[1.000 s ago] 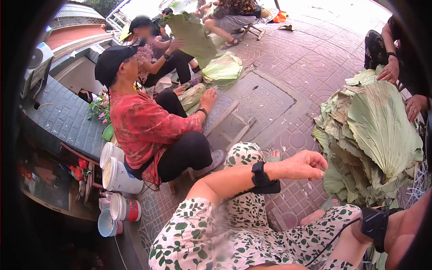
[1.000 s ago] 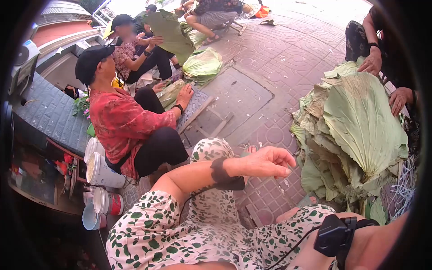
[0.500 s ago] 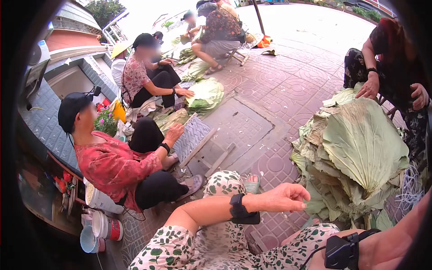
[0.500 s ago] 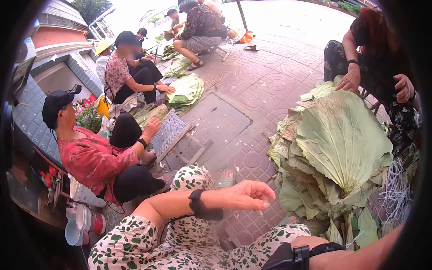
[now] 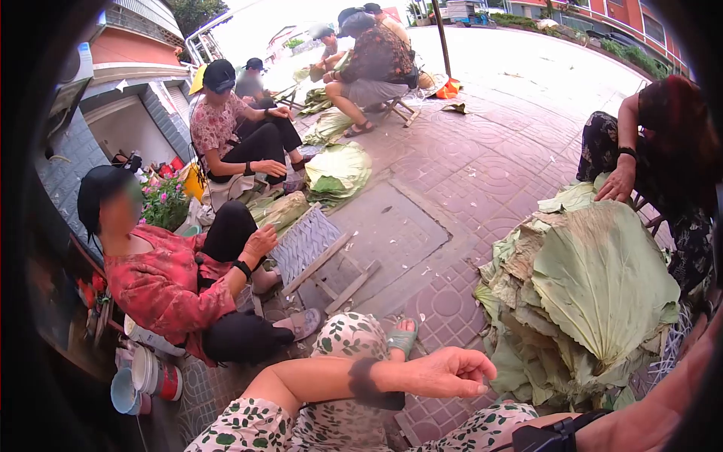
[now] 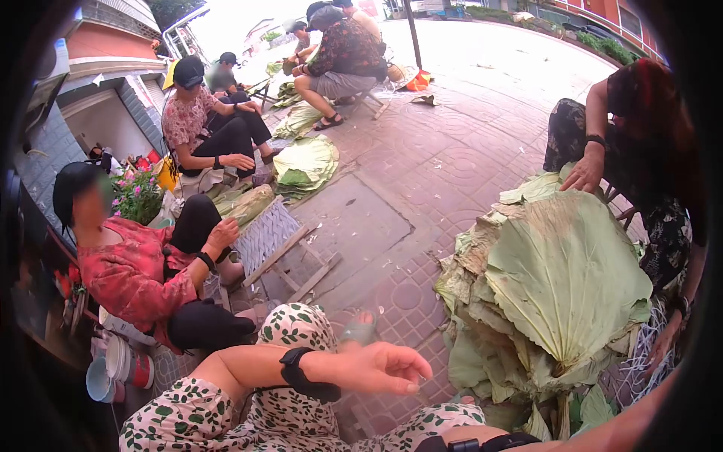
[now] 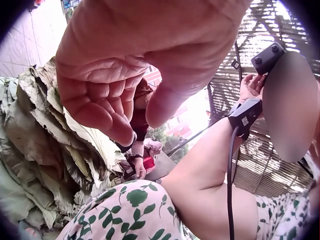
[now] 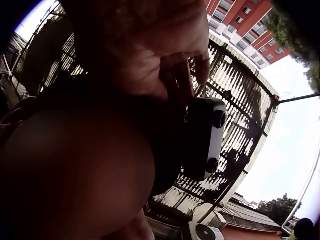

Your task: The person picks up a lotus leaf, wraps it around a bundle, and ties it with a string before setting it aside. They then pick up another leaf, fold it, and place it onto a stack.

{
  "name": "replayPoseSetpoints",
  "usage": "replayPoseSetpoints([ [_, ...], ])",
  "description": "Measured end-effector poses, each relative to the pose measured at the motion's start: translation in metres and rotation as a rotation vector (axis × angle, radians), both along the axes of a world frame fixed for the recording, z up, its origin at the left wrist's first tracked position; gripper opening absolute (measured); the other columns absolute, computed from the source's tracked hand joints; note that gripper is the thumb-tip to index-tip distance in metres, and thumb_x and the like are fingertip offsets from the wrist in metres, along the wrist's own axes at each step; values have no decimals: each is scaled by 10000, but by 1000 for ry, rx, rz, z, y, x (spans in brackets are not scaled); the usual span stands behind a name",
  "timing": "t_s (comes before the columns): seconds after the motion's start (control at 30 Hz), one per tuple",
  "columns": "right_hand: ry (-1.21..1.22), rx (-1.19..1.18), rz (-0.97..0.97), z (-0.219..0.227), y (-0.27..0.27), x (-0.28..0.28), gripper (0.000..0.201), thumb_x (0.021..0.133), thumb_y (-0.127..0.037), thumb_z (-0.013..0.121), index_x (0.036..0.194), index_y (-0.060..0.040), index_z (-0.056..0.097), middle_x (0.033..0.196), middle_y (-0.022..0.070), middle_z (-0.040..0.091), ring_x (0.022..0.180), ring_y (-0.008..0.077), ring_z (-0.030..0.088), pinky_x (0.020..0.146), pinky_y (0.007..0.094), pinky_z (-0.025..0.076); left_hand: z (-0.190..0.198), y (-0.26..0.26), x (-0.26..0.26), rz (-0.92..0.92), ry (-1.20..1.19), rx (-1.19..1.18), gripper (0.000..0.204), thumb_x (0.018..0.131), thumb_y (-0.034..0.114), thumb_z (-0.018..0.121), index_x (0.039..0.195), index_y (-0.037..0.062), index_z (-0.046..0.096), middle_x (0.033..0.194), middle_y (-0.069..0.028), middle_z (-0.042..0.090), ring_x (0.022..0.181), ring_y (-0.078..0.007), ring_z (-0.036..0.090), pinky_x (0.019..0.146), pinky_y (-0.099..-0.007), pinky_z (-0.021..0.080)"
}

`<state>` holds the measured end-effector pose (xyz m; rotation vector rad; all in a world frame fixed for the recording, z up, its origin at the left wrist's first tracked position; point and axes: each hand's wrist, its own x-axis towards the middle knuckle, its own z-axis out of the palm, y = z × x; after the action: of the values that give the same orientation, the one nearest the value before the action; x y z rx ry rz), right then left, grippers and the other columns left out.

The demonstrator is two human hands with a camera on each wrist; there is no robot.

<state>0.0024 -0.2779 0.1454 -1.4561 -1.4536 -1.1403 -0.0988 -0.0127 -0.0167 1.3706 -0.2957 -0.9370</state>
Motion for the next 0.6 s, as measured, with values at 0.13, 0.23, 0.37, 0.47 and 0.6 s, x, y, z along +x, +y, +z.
replayPoseSetpoints([
  [0.13,53,-22,116,-8,12,2,475,950,-328,279,1342,-60,286,1234,208,472,1135,303,485,920,358,451,1,4,0,6,-12,-16,303,851,148,587,1114,27,499,863,26,523,780,-27,483,674,-180,419],
  [0.23,114,-38,180,-14,19,-7,475,952,-333,268,1346,-67,280,1233,206,474,1136,305,484,921,358,455,-4,6,-1,13,-58,-41,295,852,151,589,1105,23,506,835,32,523,750,-24,487,648,-171,415],
  [0.37,118,-18,188,-13,26,-20,476,955,-341,255,1351,-77,272,1231,203,476,1139,307,482,921,357,461,1,6,-4,56,-68,-42,272,802,128,607,1017,-16,523,729,9,547,642,-41,497,546,-195,406],
  [0.47,153,-30,207,-12,30,-30,476,958,-346,245,1355,-84,267,1229,201,478,1141,309,481,921,357,465,-3,8,-8,76,-72,-128,278,800,129,611,1017,-22,522,731,7,551,648,-43,497,551,-199,408],
  [0.6,135,-54,242,1,36,-36,477,961,-354,231,1360,-94,259,1227,198,481,1143,311,480,921,356,471,7,12,-5,78,-112,-79,288,793,134,614,1017,-24,524,734,2,558,654,-46,505,552,-198,413],
])
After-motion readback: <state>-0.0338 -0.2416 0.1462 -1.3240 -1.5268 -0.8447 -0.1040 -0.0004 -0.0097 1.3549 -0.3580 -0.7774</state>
